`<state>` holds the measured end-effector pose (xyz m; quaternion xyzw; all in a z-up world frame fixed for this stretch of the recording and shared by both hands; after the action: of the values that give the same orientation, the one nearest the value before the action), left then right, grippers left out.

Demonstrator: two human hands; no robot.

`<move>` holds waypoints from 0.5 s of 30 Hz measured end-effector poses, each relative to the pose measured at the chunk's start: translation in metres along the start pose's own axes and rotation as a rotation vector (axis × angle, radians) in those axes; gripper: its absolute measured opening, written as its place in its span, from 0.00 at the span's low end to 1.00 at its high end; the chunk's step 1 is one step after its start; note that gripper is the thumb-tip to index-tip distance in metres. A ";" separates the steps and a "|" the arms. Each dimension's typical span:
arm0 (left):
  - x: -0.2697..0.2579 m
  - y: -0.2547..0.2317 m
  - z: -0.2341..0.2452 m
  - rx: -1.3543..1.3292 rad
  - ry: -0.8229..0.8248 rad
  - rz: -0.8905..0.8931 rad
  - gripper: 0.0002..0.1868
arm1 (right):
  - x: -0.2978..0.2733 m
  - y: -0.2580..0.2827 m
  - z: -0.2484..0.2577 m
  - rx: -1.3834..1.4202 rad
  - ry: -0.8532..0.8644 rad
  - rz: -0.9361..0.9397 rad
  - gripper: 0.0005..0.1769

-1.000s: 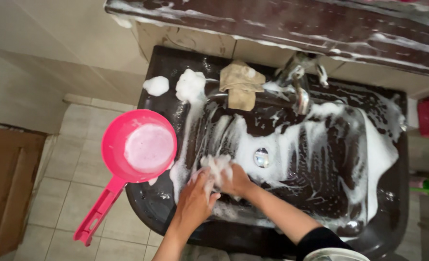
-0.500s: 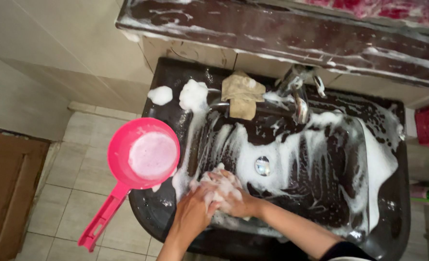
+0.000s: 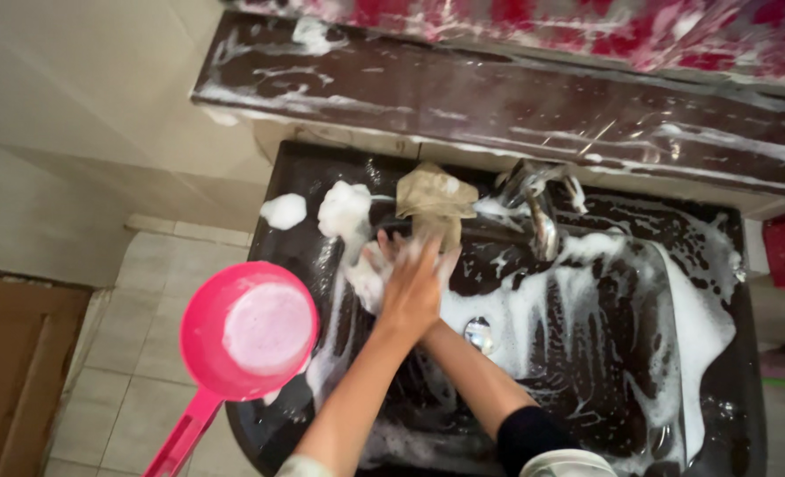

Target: The person scrubs a black sink basin and the surrounding countertop area using a soapy sponge, working lather across all interior and exterior surfaces.

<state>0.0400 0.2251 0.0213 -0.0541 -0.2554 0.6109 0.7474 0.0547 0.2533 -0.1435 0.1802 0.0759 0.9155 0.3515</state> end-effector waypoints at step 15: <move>0.116 0.079 -0.069 0.112 -0.241 0.189 0.05 | 0.018 -0.055 0.082 -0.228 -0.209 -0.189 0.40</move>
<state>0.0152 0.3696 -0.0326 0.0377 -0.3028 0.6937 0.6524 0.1074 0.3071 -0.0769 0.2255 -0.0486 0.8574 0.4601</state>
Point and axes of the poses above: each hand's wrist, its own x-axis towards the middle knuckle, its own z-axis out of the back of the hand, y = z × x, the point moved 4 cm from there along x, towards the middle knuckle
